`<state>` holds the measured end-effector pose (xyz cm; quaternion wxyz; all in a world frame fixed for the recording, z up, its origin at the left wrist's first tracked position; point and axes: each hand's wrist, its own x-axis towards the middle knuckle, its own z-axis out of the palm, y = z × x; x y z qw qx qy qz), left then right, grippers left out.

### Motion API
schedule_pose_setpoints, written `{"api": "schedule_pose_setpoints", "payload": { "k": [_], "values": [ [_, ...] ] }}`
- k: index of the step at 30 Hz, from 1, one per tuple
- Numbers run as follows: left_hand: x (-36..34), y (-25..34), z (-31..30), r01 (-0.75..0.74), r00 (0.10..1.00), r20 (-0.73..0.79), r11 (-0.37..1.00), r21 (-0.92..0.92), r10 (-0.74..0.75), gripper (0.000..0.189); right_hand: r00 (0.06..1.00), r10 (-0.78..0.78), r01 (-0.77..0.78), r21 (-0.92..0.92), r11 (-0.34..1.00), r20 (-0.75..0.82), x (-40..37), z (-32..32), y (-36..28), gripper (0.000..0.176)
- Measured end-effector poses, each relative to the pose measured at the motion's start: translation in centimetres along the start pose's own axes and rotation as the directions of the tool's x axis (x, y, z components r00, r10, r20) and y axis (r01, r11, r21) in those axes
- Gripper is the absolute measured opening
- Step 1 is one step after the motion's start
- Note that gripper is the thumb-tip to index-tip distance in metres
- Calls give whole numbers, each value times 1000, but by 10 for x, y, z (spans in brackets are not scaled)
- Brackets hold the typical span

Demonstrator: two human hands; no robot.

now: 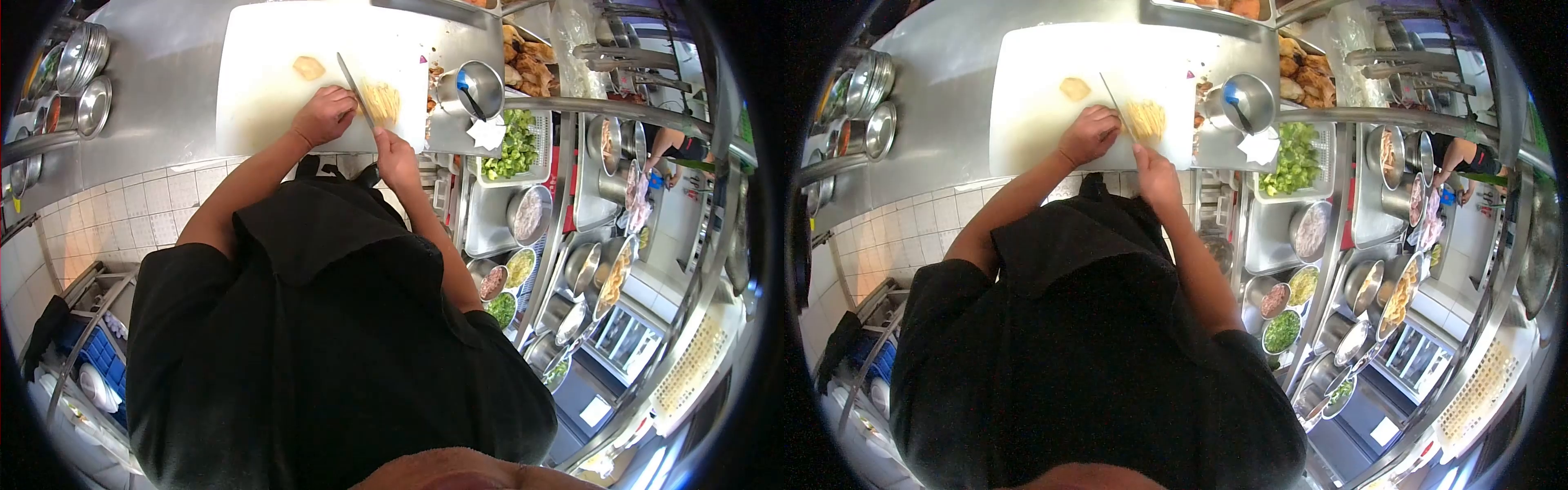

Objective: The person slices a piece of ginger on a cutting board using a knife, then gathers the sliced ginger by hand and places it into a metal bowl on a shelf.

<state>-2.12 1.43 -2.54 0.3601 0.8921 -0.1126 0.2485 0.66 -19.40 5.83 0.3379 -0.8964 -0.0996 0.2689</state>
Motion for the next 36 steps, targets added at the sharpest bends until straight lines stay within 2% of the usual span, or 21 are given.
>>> {"api": "schedule_pose_setpoints", "payload": {
  "k": [3,6,9,12,15,18,19,22,28,29,32,33,36],
  "values": [
    [-1,0,1,28,1000,-3,1000,-8,-28,9,1000,-21,23,86,996,-21,-12,-1,4,54],
    [-1,4,-1,40,999,-9,999,-31,-40,10,996,-88,88,-24,996,-30,2,6,6,55],
    [-4,-2,4,28,1000,-11,998,-51,-29,9,999,-36,36,-131,991,2,32,16,-13,54],
    [-7,-9,6,31,999,32,997,-69,-29,8,998,-64,65,-111,992,10,36,9,-15,55],
    [-7,-4,2,23,1000,-15,997,-74,-24,8,998,-68,69,22,997,-11,8,-1,-7,57],
    [-7,-3,4,10,999,-43,998,-54,-12,7,997,-71,71,-3,998,-33,8,11,4,58],
    [-8,-4,6,6,999,-35,999,-49,-8,7,1000,-25,24,-86,996,-16,21,18,4,57],
    [-8,-8,6,-15,1000,-15,999,-28,14,7,993,-119,119,-47,992,0,40,19,-13,56],
    [-13,-3,7,26,998,-55,999,-25,-27,7,999,-39,40,63,997,-11,3,1,-8,55],
    [-11,-4,5,25,999,-46,999,-24,-26,7,996,-85,86,44,995,-27,8,8,0,56],
    [-14,-8,12,17,999,-46,1000,-9,-18,6,998,-62,60,-88,994,-19,34,20,-13,57],
    [-12,-10,11,9,999,-53,1000,2,-9,6,993,-110,107,-80,991,-31,40,22,-18,57],
    [-10,-8,9,18,999,-30,1000,-20,-19,7,994,-111,112,-41,993,22,38,9,-22,57]
  ]
}}
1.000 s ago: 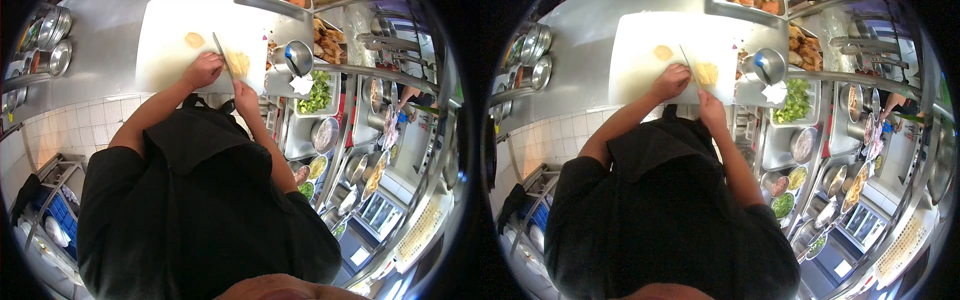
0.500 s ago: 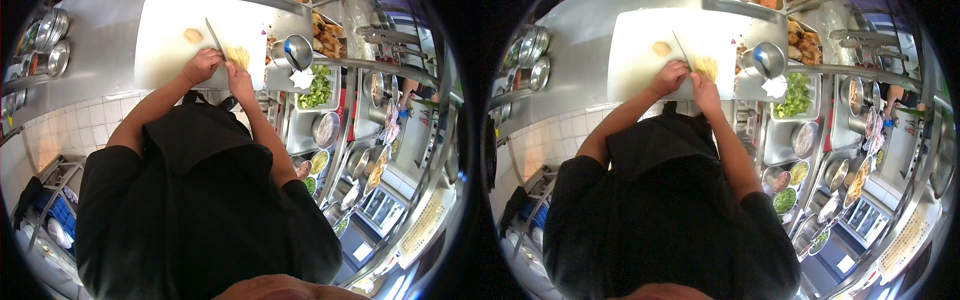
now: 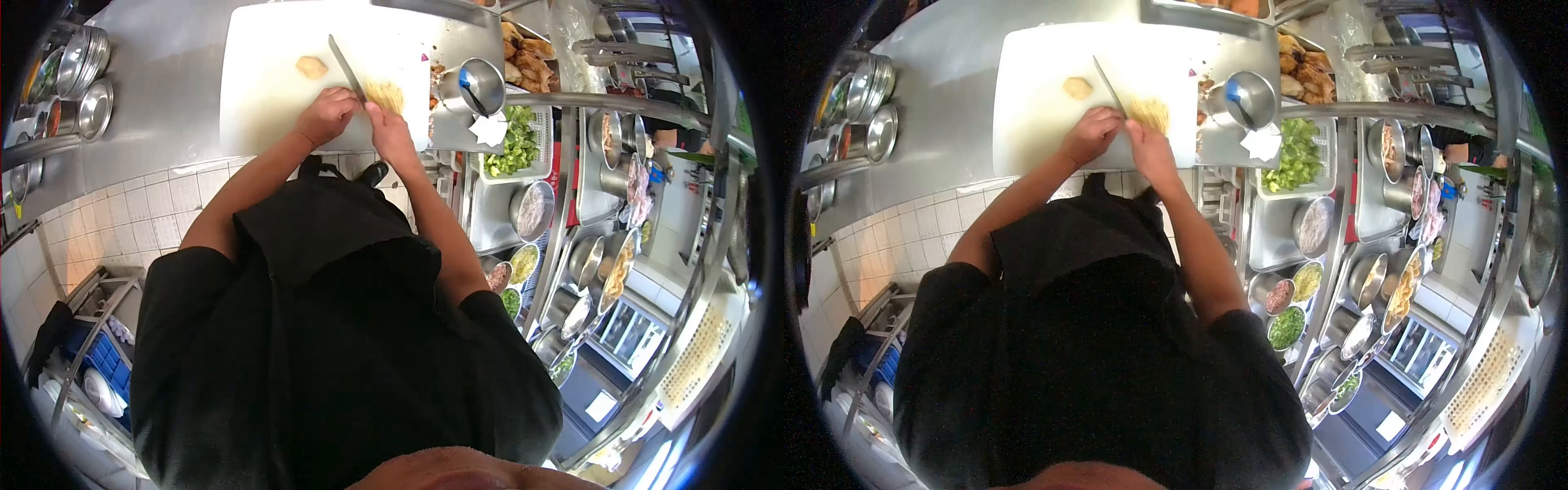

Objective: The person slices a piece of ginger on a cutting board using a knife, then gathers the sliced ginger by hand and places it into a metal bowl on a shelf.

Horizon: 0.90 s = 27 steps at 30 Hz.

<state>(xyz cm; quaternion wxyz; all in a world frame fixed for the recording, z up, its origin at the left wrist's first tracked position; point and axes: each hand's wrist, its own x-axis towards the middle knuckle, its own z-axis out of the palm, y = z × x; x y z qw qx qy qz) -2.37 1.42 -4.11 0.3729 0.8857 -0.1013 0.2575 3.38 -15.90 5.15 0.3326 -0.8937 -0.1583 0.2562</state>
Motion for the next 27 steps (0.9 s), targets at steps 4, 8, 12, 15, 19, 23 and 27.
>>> {"api": "schedule_pose_setpoints", "payload": {
  "k": [4,8,12,15,19,23,27],
  "values": [
    [-3,6,-3,7,1000,-14,1000,0,-7,6,994,107,-109,71,991,38,-25,-3,13,57],
    [-1,-3,0,-27,1000,-7,1000,0,27,5,999,38,-38,-39,998,-6,-5,15,7,57],
    [0,0,-1,-29,998,-59,1000,7,30,5,997,-24,25,10,1000,-80,4,20,3,57],
    [-1,-1,-1,-41,996,-74,999,34,43,6,998,-22,23,14,1000,-57,7,18,10,58],
    [2,-1,-3,-52,998,-46,998,18,53,8,1000,7,-6,47,999,-17,-4,4,4,59],
    [3,2,-1,-32,998,-52,999,43,34,9,995,98,-98,70,993,15,-33,-6,2,60],
    [5,1,-4,3,1000,2,999,49,-3,9,994,109,-110,-31,994,-18,-22,17,19,58]
  ]
}}
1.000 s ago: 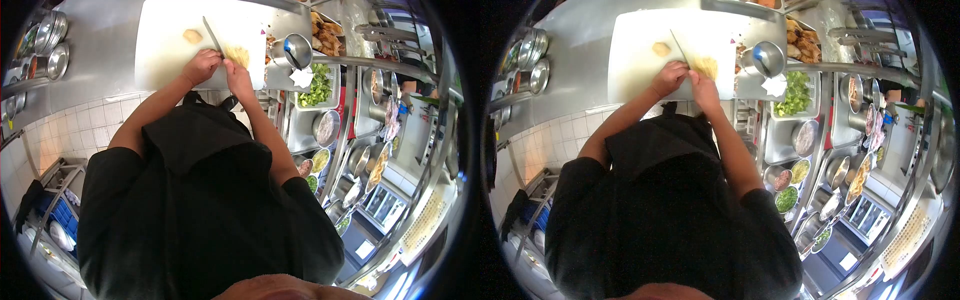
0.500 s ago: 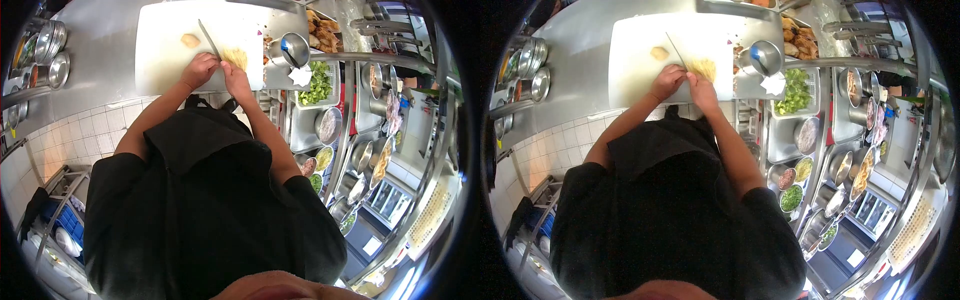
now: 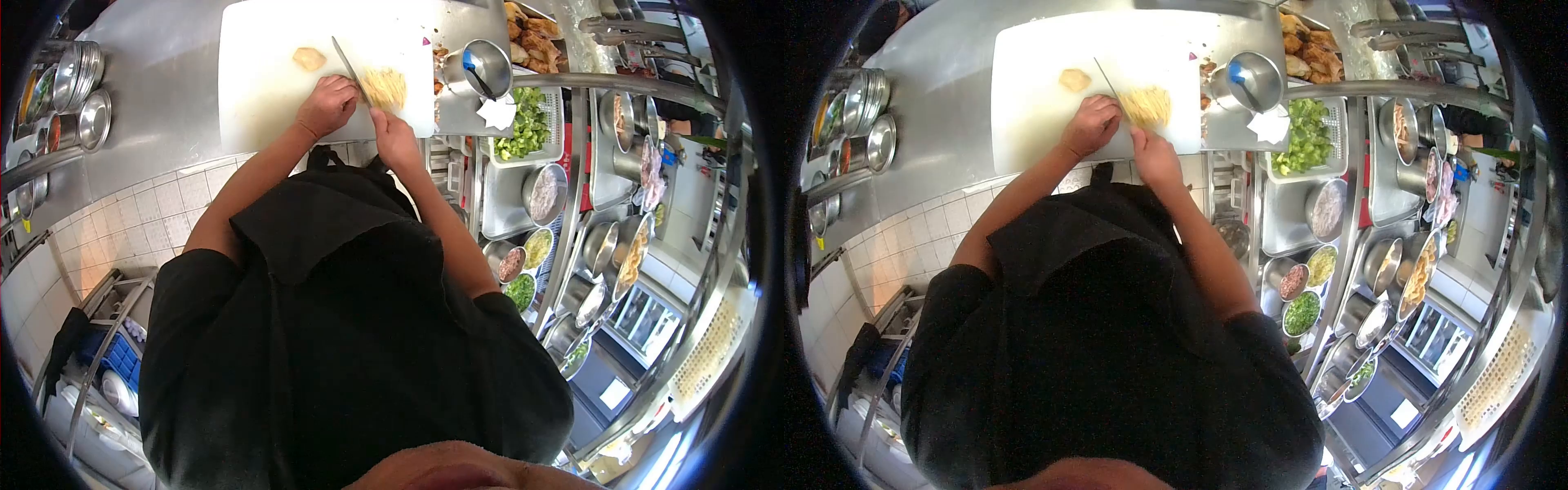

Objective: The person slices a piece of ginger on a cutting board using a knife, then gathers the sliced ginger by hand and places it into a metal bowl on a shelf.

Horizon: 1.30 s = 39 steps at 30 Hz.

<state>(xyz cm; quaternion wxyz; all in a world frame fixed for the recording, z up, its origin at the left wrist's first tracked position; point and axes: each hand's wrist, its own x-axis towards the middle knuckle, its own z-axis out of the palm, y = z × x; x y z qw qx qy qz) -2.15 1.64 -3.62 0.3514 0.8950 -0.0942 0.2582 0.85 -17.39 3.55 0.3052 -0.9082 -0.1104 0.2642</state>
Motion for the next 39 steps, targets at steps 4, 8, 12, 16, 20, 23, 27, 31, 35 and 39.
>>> {"api": "schedule_pose_setpoints", "payload": {
  "k": [4,8,12,16,20,23,27,31,35,39],
  "values": [
    [-1,0,3,4,1000,-22,1000,-27,-5,9,994,-108,109,29,994,-35,22,2,-18,58],
    [-1,-1,2,-4,1000,-10,1000,11,4,9,998,-70,70,68,995,4,5,-15,-21,61],
    [-4,1,5,4,1000,-30,1000,12,-3,10,999,-39,39,36,999,22,5,0,-6,64],
    [0,0,3,-5,999,-50,1000,-16,4,9,998,-70,70,32,997,2,25,0,-15,67],
    [-1,3,1,3,999,-51,1000,-3,-3,8,999,-3,2,25,1000,53,2,-12,-13,67],
    [1,4,0,-8,999,-48,1000,0,8,8,999,-7,6,37,999,36,-1,-3,-7,67],
    [-2,4,1,2,999,-37,1000,25,-1,6,998,-9,7,26,1000,56,14,-7,-24,66],
    [-3,2,2,4,999,-44,1000,12,-3,4,999,10,-13,74,997,51,7,-10,-13,64],
    [-3,1,3,8,999,-37,1000,8,-8,3,992,74,-90,154,984,105,-16,-15,-5,62],
    [-5,-1,4,21,999,-47,1000,6,-21,4,999,28,-34,135,990,44,-23,-9,0,60]
  ]
}}
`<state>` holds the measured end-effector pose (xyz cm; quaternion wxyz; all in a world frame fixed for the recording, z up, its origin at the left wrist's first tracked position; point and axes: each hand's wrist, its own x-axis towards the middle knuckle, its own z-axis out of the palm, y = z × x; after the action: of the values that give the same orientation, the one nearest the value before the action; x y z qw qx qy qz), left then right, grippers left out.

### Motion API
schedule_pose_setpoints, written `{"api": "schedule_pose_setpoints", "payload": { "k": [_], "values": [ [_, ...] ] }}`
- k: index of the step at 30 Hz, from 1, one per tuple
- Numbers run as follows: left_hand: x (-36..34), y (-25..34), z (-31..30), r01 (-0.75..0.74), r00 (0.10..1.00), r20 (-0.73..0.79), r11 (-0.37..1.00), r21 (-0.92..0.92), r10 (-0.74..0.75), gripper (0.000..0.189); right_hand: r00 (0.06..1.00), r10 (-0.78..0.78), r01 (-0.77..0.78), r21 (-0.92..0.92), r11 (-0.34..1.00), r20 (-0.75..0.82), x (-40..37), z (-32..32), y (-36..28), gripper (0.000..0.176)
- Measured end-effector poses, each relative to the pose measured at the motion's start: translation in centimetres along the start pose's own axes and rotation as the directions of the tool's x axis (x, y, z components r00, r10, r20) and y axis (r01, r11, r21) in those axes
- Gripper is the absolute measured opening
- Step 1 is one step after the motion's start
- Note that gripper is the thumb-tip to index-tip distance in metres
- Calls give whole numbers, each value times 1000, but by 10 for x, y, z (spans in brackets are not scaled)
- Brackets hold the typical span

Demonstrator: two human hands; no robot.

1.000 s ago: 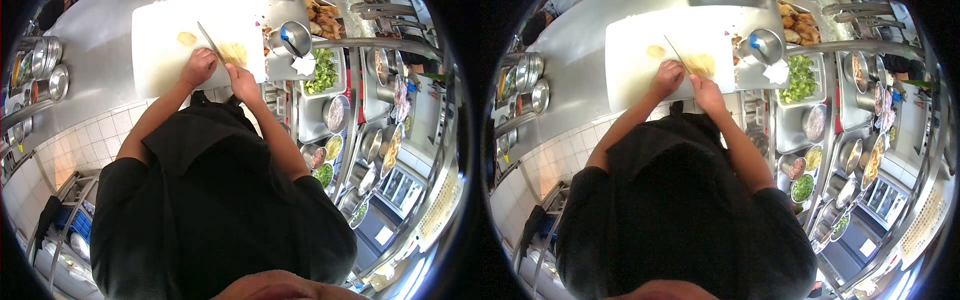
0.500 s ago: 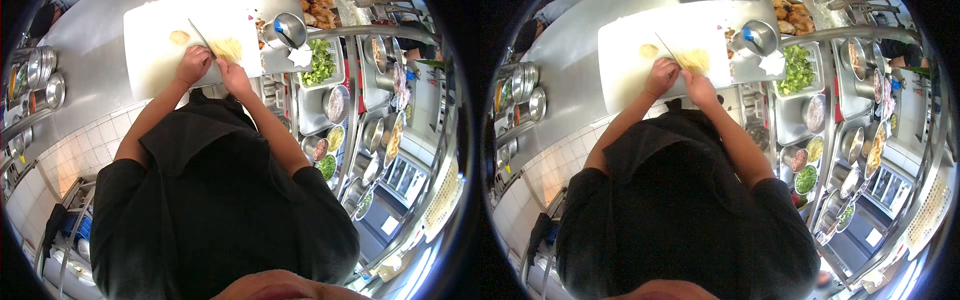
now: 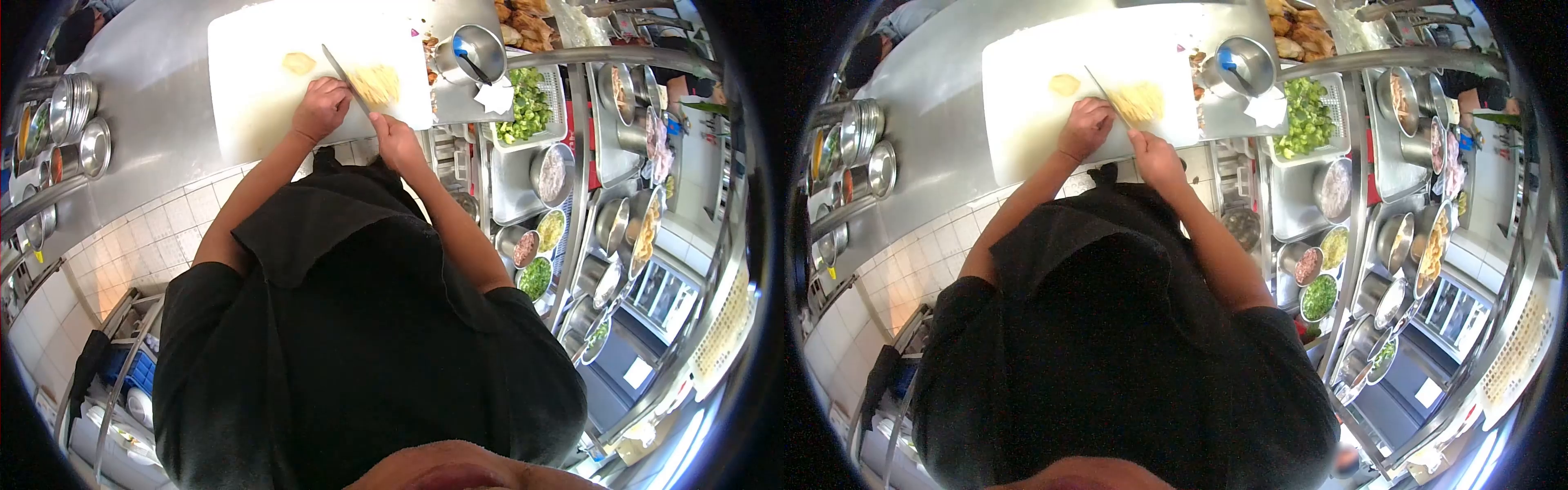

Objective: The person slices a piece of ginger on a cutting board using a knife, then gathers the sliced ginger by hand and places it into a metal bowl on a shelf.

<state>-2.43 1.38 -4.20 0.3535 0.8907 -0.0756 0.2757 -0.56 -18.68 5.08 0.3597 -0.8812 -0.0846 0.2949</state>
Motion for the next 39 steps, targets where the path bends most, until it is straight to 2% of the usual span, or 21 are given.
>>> {"api": "schedule_pose_setpoints", "payload": {
  "k": [4,7,13,16,19,22,25,28,31,34,37,39],
  "values": [
    [3,3,-2,0,1000,8,1000,-8,0,5,999,-41,40,-38,998,-22,12,9,5,61],
    [3,4,-3,7,1000,1,1000,-8,-7,6,999,-50,47,-143,989,-17,30,15,-13,62],
    [5,4,-4,-14,1000,-19,1000,-17,14,6,998,-66,66,-31,997,-15,24,-1,-16,63],
    [5,7,-6,-5,1000,-5,1000,-18,5,5,998,27,-27,-2,1000,63,5,-9,-17,64],
    [5,5,-4,-11,1000,-21,1000,-24,10,5,999,29,-28,-20,999,31,3,-2,-3,62],
    [4,2,-2,-15,1000,-12,1000,-1,15,5,991,-106,104,-29,994,-85,11,11,11,61],
    [3,0,0,-14,1000,2,1000,22,14,5,989,-117,106,-121,987,-90,32,14,5,61],
    [4,1,-2,-24,1000,10,1000,21,24,5,1000,14,-16,69,998,28,34,-1,-12,63],
    [6,2,-11,21,998,62,998,-67,-17,4,996,63,-72,186,980,56,25,-7,-9,65],
    [0,3,-37,211,976,-47,976,-55,-214,8,959,221,-264,271,926,179,5,-12,-13,65],
    [1,-10,-72,364,921,-156,931,21,-357,14,979,138,-166,195,967,151,4,3,3,65],
    [8,-8,-89,384,912,-177,922,47,-370,14,994,58,-71,148,986,88,3,-3,3,65]
  ]
}}
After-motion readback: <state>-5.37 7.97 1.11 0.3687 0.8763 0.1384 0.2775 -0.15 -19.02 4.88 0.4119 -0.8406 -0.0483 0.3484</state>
